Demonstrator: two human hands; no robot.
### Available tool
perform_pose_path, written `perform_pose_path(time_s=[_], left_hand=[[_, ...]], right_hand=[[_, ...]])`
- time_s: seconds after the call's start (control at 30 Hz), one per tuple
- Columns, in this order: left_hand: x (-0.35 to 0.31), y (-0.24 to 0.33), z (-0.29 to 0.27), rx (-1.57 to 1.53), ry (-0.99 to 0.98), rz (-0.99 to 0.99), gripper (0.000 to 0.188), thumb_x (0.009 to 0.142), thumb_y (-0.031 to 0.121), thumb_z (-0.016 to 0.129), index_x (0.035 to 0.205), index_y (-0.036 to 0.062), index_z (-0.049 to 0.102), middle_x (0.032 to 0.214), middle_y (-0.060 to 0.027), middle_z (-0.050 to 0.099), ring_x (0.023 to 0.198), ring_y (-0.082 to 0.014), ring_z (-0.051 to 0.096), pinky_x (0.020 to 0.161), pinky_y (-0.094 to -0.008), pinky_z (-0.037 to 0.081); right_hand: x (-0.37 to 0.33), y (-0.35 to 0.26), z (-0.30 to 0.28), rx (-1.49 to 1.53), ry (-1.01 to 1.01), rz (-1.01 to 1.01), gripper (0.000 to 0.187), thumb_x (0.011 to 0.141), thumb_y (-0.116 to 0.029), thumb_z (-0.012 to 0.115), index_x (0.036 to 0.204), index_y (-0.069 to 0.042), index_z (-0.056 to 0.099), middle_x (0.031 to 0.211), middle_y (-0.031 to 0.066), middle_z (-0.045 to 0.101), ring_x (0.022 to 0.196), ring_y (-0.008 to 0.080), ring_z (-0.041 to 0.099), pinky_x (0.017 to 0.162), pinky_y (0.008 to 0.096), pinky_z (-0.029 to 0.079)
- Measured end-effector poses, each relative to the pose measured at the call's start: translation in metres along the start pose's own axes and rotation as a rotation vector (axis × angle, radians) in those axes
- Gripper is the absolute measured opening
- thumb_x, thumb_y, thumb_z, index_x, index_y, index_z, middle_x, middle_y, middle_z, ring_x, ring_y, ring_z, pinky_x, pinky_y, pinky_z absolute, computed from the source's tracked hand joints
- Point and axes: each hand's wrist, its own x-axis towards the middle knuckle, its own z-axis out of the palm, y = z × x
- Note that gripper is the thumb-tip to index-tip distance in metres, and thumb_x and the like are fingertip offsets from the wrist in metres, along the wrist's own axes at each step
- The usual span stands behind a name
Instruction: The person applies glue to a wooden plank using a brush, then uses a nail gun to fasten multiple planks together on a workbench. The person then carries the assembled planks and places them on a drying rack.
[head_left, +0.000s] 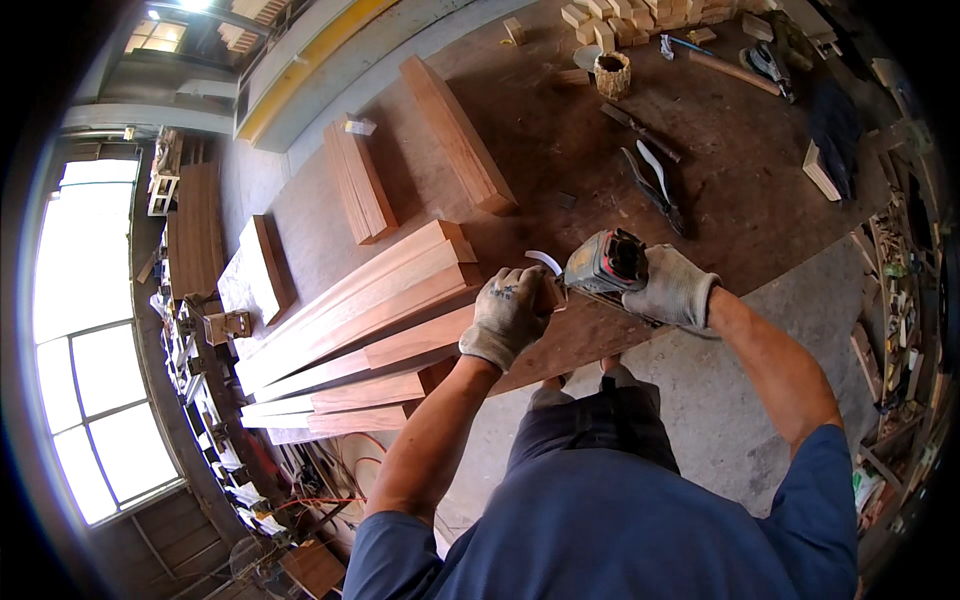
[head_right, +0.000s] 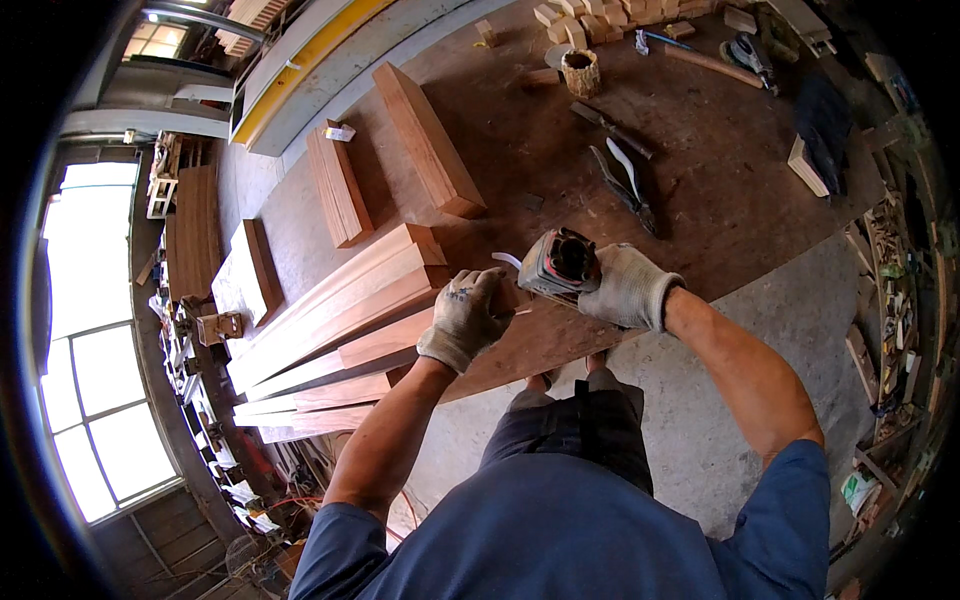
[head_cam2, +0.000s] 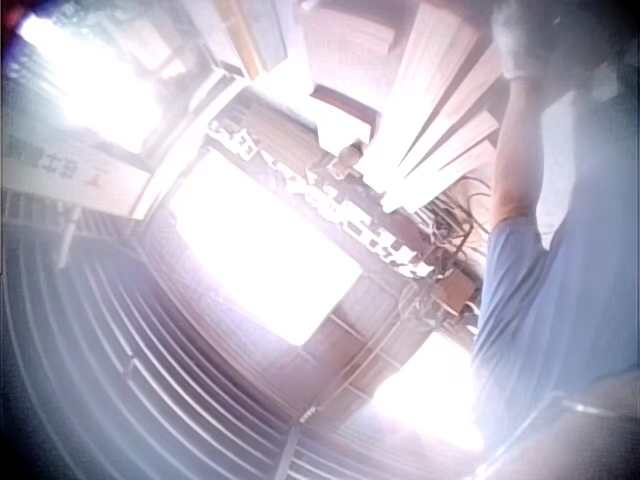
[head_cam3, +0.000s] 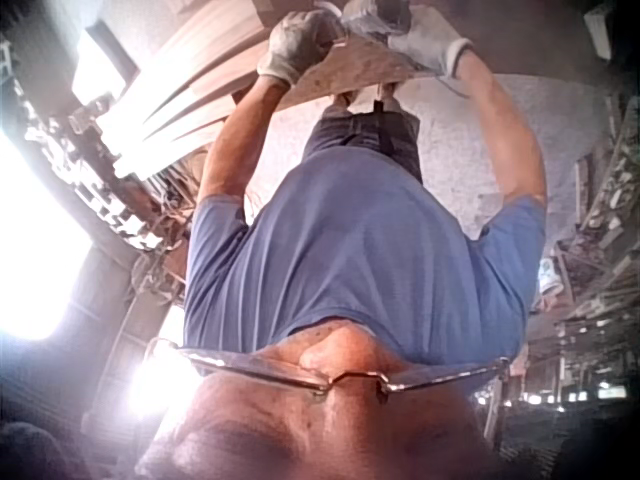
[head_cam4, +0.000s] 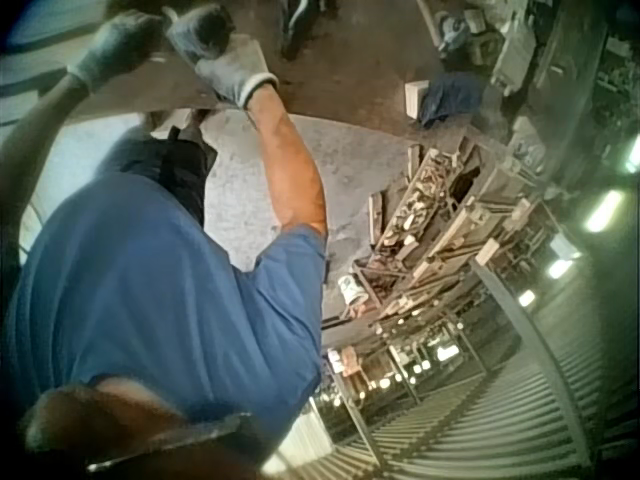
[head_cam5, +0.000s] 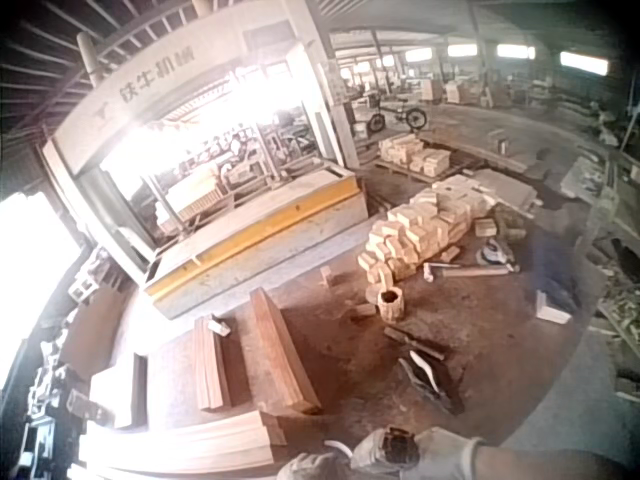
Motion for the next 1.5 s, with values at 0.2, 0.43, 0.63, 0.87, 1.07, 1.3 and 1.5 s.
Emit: perform_pose_path(time_s=[0.2, 0.43, 0.63, 0.87, 1.07, 1.3, 1.5], left_hand=[[0.000, 0.000, 0.000, 0.002, -0.001, 0.004, 0.053, 0.077, 0.017, 0.084, 0.127, 0.0065, 0.067, 0.114, -0.0173, 0.073, 0.107, -0.0385, 0.068, 0.095, -0.0475, 0.058], [0.001, 0.000, 0.001, -0.011, 0.015, 0.010, 0.051, 0.077, 0.017, 0.083, 0.125, 0.0068, 0.067, 0.112, -0.0173, 0.073, 0.106, -0.0387, 0.069, 0.093, -0.0484, 0.058], [0.000, -0.001, 0.001, -0.012, 0.018, 0.004, 0.049, 0.078, 0.016, 0.082, 0.124, 0.0068, 0.067, 0.110, -0.0177, 0.073, 0.105, -0.0389, 0.069, 0.092, -0.0485, 0.058], [0.001, -0.001, 0.003, -0.009, 0.043, 0.015, 0.048, 0.078, 0.016, 0.081, 0.122, 0.0064, 0.066, 0.107, -0.0184, 0.073, 0.102, -0.0391, 0.069, 0.089, -0.0483, 0.058], [0.001, -0.001, 0.005, -0.007, 0.057, 0.023, 0.047, 0.078, 0.016, 0.081, 0.122, 0.0066, 0.066, 0.106, -0.0179, 0.073, 0.101, -0.0388, 0.069, 0.088, -0.0487, 0.058], [0.000, -0.002, 0.005, -0.004, 0.080, 0.040, 0.046, 0.078, 0.016, 0.080, 0.121, 0.0067, 0.067, 0.107, -0.0175, 0.073, 0.102, -0.0384, 0.069, 0.090, -0.0477, 0.058], [0.001, -0.001, 0.004, -0.011, 0.067, 0.028, 0.048, 0.078, 0.016, 0.081, 0.123, 0.0064, 0.067, 0.109, -0.0179, 0.073, 0.103, -0.0384, 0.069, 0.091, -0.0483, 0.058]], right_hand=[[0.002, -0.004, -0.001, -0.088, -0.012, 0.010, 0.027, 0.088, -0.023, 0.068, 0.112, -0.012, 0.076, 0.102, 0.0199, 0.078, 0.101, 0.0366, 0.076, 0.087, 0.0456, 0.061], [0.003, -0.001, -0.001, -0.086, -0.006, -0.012, 0.027, 0.088, -0.025, 0.069, 0.111, -0.012, 0.077, 0.103, 0.0203, 0.078, 0.101, 0.0362, 0.076, 0.088, 0.0457, 0.061], [0.000, -0.006, -0.007, -0.050, -0.021, 0.025, 0.026, 0.088, -0.024, 0.069, 0.108, -0.011, 0.077, 0.101, 0.0225, 0.077, 0.100, 0.0373, 0.076, 0.088, 0.0460, 0.061], [-0.008, -0.002, -0.002, -0.038, 0.002, -0.031, 0.026, 0.086, -0.024, 0.068, 0.107, -0.010, 0.076, 0.099, 0.0222, 0.077, 0.099, 0.0382, 0.075, 0.087, 0.0470, 0.060], [-0.008, 0.002, 0.004, -0.020, 0.032, -0.029, 0.024, 0.087, -0.025, 0.067, 0.105, -0.012, 0.076, 0.098, 0.0220, 0.077, 0.098, 0.0388, 0.075, 0.087, 0.0477, 0.060], [-0.010, -0.001, -0.004, -0.053, 0.011, 0.012, 0.024, 0.086, -0.024, 0.067, 0.105, -0.012, 0.076, 0.097, 0.0231, 0.076, 0.098, 0.0397, 0.075, 0.085, 0.0495, 0.060], [-0.014, -0.003, -0.001, -0.071, -0.042, 0.044, 0.024, 0.085, -0.024, 0.067, 0.104, -0.011, 0.076, 0.095, 0.0239, 0.076, 0.097, 0.0403, 0.075, 0.085, 0.0496, 0.060]])
